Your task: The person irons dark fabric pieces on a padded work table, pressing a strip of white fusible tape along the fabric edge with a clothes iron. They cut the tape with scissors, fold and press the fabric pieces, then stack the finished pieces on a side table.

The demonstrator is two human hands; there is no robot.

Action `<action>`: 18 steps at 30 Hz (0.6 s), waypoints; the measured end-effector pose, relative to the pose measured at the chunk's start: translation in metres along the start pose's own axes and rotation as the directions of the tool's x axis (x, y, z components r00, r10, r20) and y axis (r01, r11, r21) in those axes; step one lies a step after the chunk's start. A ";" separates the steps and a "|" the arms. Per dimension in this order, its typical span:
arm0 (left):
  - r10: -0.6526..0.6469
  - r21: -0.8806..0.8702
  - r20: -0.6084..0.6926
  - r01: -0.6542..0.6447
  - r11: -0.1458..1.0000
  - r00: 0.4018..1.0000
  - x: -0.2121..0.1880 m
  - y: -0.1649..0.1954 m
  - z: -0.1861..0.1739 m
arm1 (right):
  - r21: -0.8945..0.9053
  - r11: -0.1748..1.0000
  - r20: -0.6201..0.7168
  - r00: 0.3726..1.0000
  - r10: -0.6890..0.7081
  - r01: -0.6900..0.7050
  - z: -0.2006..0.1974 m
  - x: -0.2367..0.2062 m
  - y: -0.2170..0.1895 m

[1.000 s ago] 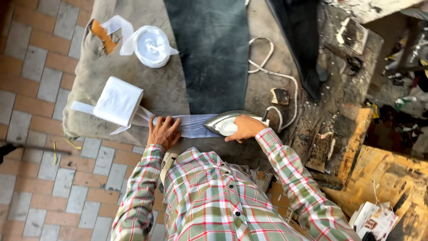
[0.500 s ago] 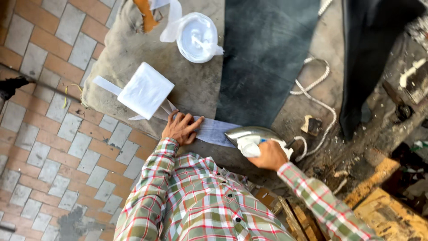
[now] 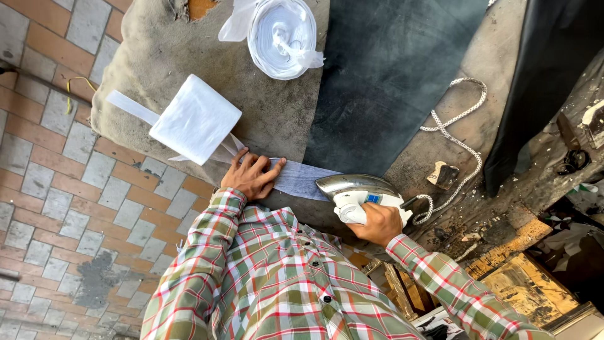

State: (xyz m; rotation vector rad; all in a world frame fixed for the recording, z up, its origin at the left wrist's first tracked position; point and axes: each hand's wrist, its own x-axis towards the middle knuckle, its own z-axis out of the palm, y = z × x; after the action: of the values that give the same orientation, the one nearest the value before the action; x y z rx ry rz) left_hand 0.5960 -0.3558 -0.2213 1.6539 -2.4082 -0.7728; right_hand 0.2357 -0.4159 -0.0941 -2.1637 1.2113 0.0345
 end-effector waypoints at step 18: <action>0.020 0.086 -0.028 -0.018 0.996 0.999 0.008 -0.011 -0.013 | 0.101 0.982 0.173 0.975 0.140 -0.159 0.001 0.020 0.005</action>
State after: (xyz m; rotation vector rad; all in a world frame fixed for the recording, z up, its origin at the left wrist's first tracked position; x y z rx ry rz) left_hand 0.6072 -0.3700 -0.2172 1.6578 -2.4658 -0.6465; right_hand 0.2431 -0.4325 -0.1038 -1.9273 1.2467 0.2006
